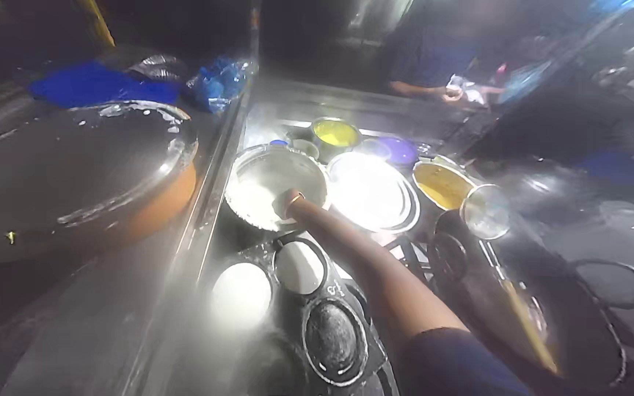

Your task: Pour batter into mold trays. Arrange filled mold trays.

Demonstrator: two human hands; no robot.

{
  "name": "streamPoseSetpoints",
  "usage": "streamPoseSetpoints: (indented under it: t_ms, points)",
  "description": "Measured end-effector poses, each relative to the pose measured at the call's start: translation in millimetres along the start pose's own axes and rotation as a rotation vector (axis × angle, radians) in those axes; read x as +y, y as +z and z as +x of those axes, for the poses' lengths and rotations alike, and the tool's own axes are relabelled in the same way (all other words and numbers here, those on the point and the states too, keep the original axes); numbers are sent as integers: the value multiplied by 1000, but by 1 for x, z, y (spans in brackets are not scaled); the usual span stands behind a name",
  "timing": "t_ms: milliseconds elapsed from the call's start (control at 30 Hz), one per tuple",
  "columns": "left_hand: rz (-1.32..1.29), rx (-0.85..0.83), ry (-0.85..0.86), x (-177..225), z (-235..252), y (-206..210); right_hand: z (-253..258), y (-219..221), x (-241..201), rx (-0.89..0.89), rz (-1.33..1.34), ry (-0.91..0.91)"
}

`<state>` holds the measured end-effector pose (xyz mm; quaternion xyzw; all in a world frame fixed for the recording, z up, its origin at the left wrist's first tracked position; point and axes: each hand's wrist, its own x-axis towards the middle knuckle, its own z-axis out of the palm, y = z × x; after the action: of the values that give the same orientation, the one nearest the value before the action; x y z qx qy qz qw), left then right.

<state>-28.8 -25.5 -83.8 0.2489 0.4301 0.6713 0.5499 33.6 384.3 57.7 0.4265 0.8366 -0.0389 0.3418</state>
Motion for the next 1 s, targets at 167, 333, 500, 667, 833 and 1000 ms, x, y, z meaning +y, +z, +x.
streamPoseSetpoints:
  t_ms: [167,333,500,667,833,1000]
  points:
    - [46,291,-124,38,-5,50,-29,3,20,67,474,-44]
    - [98,331,-136,52,6,60,25,27,115,199,593,-268]
    - [102,203,-65,24,3,38,-67,14,113,85,873,-202]
    - [195,309,-100,25,11,35,-135,12,119,64,1126,-196]
    - [193,301,-123,31,17,34,-217,62,103,187,1083,-227]
    - [158,235,-64,21,24,32,-289,133,67,197,831,-155]
